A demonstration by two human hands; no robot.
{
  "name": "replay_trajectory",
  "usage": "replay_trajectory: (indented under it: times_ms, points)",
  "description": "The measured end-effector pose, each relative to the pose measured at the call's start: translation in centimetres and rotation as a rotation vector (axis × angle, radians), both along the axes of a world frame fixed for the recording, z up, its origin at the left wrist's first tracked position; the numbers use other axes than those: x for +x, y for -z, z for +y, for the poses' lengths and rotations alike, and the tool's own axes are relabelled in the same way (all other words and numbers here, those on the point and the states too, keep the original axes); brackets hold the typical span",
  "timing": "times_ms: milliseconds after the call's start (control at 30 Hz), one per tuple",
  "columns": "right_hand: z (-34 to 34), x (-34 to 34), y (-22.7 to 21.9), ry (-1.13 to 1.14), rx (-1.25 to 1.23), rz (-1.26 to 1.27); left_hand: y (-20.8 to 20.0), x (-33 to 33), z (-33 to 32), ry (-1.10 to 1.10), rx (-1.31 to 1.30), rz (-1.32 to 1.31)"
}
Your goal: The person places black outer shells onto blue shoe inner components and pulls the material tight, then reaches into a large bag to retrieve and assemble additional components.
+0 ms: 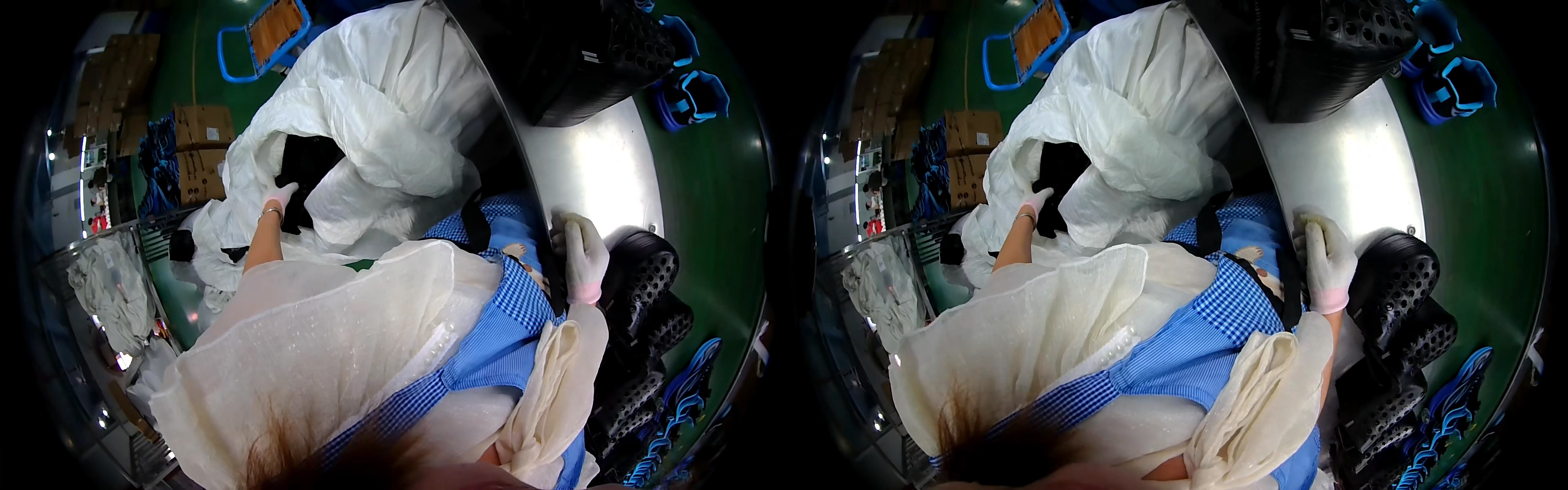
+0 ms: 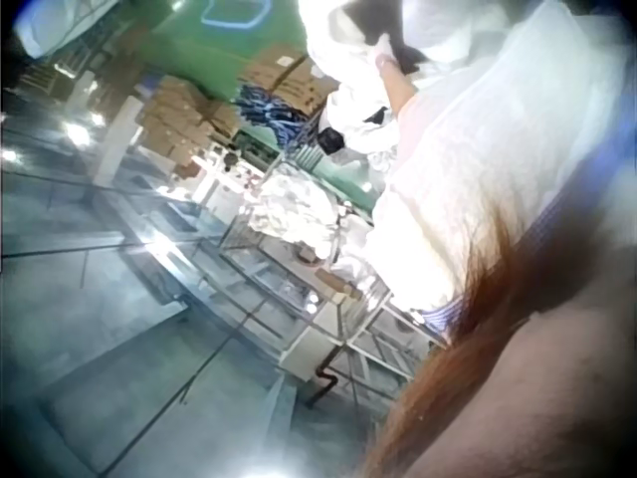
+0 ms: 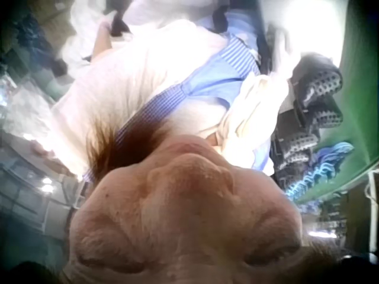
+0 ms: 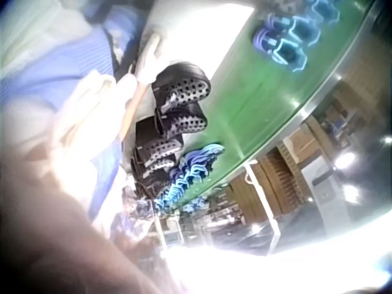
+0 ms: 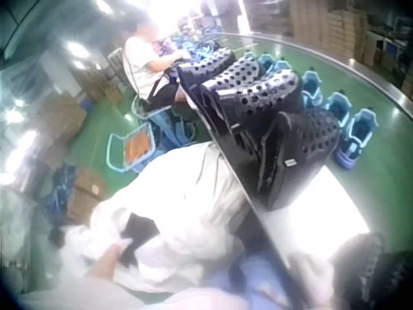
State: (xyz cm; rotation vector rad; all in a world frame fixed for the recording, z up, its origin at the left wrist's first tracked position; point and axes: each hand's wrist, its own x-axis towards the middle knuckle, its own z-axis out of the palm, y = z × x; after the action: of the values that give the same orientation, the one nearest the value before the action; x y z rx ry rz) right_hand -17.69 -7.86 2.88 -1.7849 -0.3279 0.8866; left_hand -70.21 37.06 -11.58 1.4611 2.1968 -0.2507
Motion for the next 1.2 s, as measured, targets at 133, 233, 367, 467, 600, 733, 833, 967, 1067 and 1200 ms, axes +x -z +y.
replay_trajectory:
  times_ms: [133,233,367,467,600,733,833,967,1067,1200]
  points:
    - [0.0,0.0,1.0,0.052,0.008,-0.039,-3.0,8.7,-2.8,-0.054,-0.127,-0.309]
    - [-0.2,0.2,0.8,0.022,0.079,0.051,-1.7,2.6,-1.6,0.076,0.033,-0.096]
    - [-0.1,0.0,1.0,0.041,0.056,0.022,-4.6,10.8,-5.1,0.263,0.116,0.212]
    - [-0.2,0.0,1.1,0.031,0.055,-0.004,-4.6,9.2,-5.5,0.294,0.228,0.216]
    - [-0.2,-0.2,1.0,0.042,0.056,-0.007,-5.1,9.0,-6.9,0.344,0.371,0.182]
    - [-0.1,-0.2,0.8,0.052,0.05,0.052,-6.4,8.7,-6.2,0.36,0.646,0.083]
    - [0.0,-0.2,0.6,0.075,0.056,0.104,-8.4,10.7,-4.8,0.309,0.787,-0.167]
    - [0.0,-0.1,1.0,0.06,0.064,0.044,-12.1,12.9,-3.0,0.309,0.888,-0.447]
    - [-0.1,0.0,1.0,0.068,0.058,0.021,-14.7,17.2,-3.0,0.038,0.774,-0.915]
    - [-0.4,-0.1,1.3,0.023,0.069,0.039,-17.4,20.9,-4.0,-0.071,0.58,-1.478]
